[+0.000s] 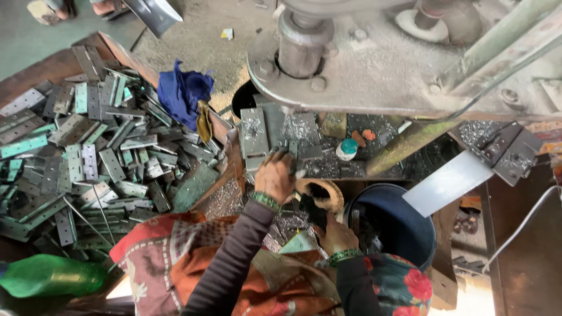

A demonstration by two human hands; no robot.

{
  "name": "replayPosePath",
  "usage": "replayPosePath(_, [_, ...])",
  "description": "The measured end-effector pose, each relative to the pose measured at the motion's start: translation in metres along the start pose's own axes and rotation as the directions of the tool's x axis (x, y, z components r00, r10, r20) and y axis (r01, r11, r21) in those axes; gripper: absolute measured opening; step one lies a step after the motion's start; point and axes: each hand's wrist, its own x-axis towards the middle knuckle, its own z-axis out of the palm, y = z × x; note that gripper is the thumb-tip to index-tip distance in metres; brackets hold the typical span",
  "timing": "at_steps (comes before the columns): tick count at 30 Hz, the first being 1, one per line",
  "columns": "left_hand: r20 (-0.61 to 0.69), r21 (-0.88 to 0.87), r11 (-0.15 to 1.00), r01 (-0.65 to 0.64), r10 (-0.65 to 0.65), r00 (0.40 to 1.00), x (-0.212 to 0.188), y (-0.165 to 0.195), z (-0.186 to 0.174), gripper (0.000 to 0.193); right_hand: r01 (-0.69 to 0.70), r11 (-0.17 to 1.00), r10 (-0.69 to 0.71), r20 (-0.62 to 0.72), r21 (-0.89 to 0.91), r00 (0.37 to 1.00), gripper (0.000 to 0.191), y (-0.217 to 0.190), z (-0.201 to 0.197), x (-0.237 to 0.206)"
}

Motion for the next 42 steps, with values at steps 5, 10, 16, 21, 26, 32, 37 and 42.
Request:
replayPosePath(5, [-0.225, 0.110, 0.994, 0.003, 0.022, 0.974, 0.010, -0.020, -0.006, 0.060, 0.010, 0.999, -0.008, 0.044, -0.044, 0.999, 0.061, -0.015, -0.029, 0.001])
replayPosePath(10, [-0.118, 0.092, 0.989, 0.119, -0.108, 0.987, 0.016, -0.018, -0.001, 0.045, 0.037, 0.992, -0.036, 0.011, -0.122, 0.999, 0.056, -0.022, -0.047, 0.007])
replayPosePath(16, [-0.190, 0.176, 0.982, 0.070, -0.036, 0.981, 0.020, -0.025, 0.012, 0.048, -0.015, 0.999, 0.017, 0.063, -0.034, 0.998, 0.055, 0.000, 0.020, 0.006])
replayPosePath(21, [-0.251, 0.074, 0.996, 0.041, -0.021, 0.968, 0.009, -0.024, 0.011, 0.049, 0.035, 0.999, -0.034, 0.037, -0.018, 0.999, 0.052, 0.008, 0.028, 0.013])
replayPosePath(26, [-0.277, 0.134, 0.990, 0.045, -0.006, 0.961, 0.000, -0.020, 0.006, 0.041, 0.021, 0.995, -0.016, 0.054, -0.095, 0.998, 0.058, -0.001, -0.012, 0.012])
replayPosePath(32, [-0.185, 0.161, 0.983, 0.084, -0.053, 0.981, 0.006, -0.024, 0.011, 0.041, 0.036, 0.999, -0.037, 0.018, 0.021, 0.999, 0.057, 0.009, 0.033, 0.017])
replayPosePath(37, [-0.212, 0.101, 0.995, 0.026, -0.004, 0.977, -0.001, -0.021, 0.008, 0.046, 0.010, 1.000, -0.003, 0.220, -0.028, 0.976, 0.068, 0.028, 0.055, 0.026])
replayPosePath(42, [-0.253, 0.131, 0.991, 0.036, -0.001, 0.967, -0.009, -0.014, -0.001, 0.043, 0.074, 0.996, -0.069, 0.122, -0.040, 0.990, 0.067, 0.013, 0.008, 0.021])
